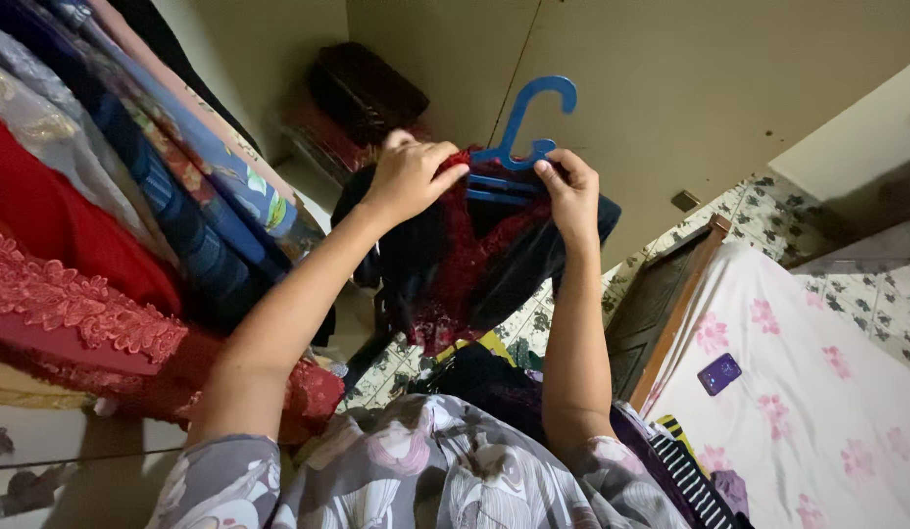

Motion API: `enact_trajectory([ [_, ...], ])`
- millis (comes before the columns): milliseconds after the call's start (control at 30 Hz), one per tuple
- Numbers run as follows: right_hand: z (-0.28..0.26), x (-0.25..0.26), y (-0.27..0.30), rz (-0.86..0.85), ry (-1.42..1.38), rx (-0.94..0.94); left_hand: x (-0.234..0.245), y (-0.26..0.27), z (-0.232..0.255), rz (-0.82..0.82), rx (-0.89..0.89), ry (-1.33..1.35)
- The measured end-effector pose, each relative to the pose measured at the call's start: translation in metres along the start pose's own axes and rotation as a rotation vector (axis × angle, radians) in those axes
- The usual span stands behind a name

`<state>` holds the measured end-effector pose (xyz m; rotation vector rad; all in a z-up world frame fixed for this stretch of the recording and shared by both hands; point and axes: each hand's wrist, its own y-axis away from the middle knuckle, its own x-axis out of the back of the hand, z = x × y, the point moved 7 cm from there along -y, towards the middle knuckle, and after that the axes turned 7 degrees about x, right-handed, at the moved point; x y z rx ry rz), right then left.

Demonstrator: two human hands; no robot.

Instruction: The person removes several garments from a wardrobe, including a purple top, a dark shirt, a black top, a striped top, and a floral dress. Each item is taken off its hanger and placed onto a pile on the bed.

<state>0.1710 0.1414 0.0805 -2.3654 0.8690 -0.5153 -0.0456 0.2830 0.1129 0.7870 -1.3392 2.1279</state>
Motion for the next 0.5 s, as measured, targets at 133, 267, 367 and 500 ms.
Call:
enact_trajectory([
  [133,-0.044,0.01,0.009,0.168,0.531,0.329,-0.002,-0.002,-0.014,0.02,0.26,0.214],
  [267,-0.052,0.016,0.014,0.209,0.962,0.237,0.007,-0.006,-0.017,0.104,0.224,0.187],
  [367,-0.049,0.016,0.017,0.18,0.87,0.158,0.009,-0.01,-0.012,0.134,0.118,0.155],
  [500,-0.053,-0.002,0.011,-0.064,0.76,0.174,0.006,-0.013,-0.005,0.102,0.042,0.093],
])
